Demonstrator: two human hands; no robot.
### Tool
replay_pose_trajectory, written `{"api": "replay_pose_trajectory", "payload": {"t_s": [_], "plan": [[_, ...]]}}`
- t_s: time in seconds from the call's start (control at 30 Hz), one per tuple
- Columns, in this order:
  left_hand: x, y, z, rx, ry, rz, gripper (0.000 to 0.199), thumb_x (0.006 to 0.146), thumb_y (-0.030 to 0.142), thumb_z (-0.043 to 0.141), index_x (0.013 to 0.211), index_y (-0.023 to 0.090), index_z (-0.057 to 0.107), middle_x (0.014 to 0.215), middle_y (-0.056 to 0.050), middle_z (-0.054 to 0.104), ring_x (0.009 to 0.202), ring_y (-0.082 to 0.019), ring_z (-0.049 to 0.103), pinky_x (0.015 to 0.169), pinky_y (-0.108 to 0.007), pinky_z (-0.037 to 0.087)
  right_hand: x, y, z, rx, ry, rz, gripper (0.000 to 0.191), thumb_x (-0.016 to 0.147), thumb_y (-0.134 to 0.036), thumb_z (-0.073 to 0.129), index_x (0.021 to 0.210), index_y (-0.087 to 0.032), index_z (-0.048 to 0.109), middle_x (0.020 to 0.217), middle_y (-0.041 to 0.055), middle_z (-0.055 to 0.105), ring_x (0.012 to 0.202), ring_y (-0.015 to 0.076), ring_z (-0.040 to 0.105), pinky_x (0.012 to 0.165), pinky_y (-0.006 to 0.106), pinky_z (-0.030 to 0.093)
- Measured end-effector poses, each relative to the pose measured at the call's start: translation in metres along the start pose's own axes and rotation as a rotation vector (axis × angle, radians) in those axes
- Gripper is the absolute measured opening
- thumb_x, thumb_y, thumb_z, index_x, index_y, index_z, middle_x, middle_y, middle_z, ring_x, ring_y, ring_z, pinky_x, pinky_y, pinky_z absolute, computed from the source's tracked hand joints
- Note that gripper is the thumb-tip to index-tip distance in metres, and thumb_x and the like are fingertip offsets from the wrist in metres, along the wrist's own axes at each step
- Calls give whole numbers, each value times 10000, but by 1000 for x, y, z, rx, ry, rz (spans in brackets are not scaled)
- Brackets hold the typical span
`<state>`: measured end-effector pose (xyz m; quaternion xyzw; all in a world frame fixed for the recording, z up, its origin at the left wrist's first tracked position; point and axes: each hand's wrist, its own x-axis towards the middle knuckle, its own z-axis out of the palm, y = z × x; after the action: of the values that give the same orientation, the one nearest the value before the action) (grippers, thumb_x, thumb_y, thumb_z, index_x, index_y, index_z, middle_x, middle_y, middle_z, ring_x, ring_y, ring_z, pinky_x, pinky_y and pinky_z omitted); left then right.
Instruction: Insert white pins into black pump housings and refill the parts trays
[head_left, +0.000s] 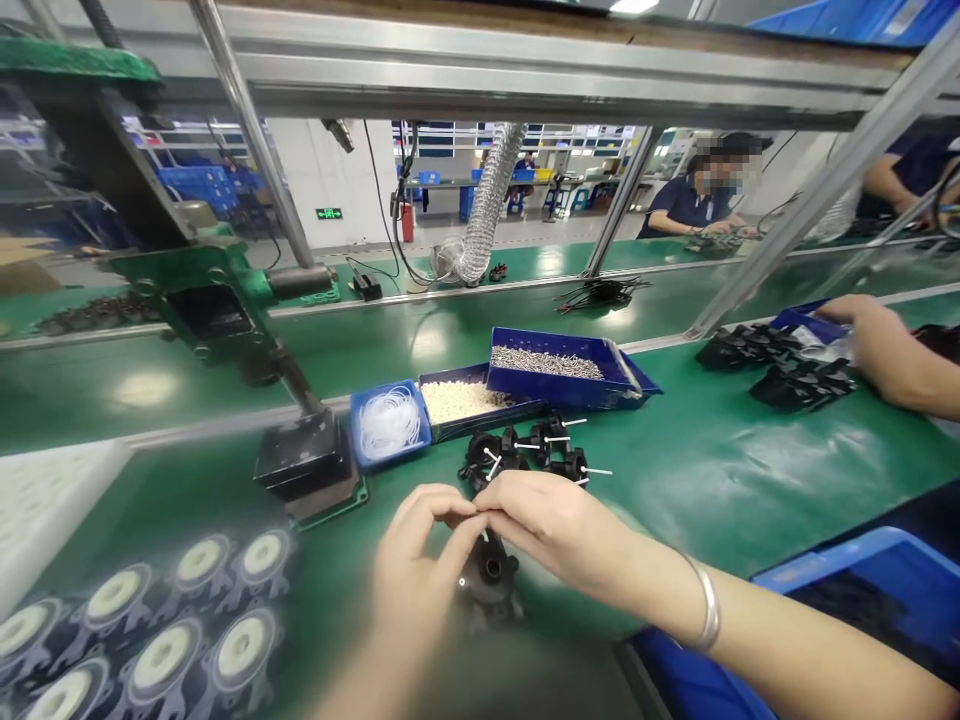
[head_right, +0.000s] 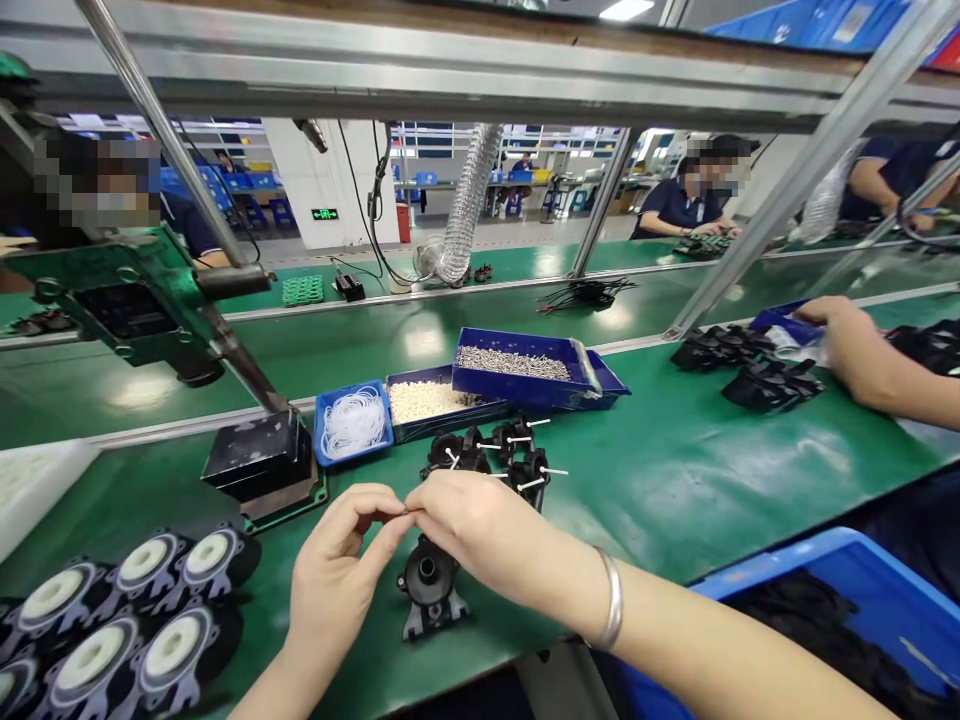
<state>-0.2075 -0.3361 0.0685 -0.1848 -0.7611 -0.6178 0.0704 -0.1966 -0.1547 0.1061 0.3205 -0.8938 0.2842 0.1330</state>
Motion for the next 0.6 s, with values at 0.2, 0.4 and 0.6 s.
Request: {"api": "replay_pose_trajectory", "payload": {"t_s": [0.2, 0.4, 0.6], "plan": [[-2, -1, -6, -156, -48, -128, 114, 850, 309, 678, 798, 212, 650, 856, -3, 623, 839, -138, 593, 752, -224, 485, -3, -1, 4, 5, 76, -71, 149, 987, -201, 481, 1059, -156, 604, 883, 68, 672, 807, 173, 632, 723, 298, 534], [5, -9, -18, 25, -110, -115, 95, 870, 282, 634, 809, 212, 657, 899, -20, 663, 865, -161, 624, 774, -261, 498, -7, 5, -11, 55, 137, 139, 88, 958, -209, 556, 971, -180, 638, 850, 39, 680, 766, 146, 637, 689, 252, 518], [6, -23, -10, 333, -335, 63, 109, 885, 186, 573, 840, 225, 665, 870, -11, 705, 827, -163, 661, 762, -276, 530, -19, 19, -15, 128, 57, 232, 140, 960, -211, 551, 883, -179, 664, 830, 33, 677, 749, 134, 636, 668, 240, 519]]}}
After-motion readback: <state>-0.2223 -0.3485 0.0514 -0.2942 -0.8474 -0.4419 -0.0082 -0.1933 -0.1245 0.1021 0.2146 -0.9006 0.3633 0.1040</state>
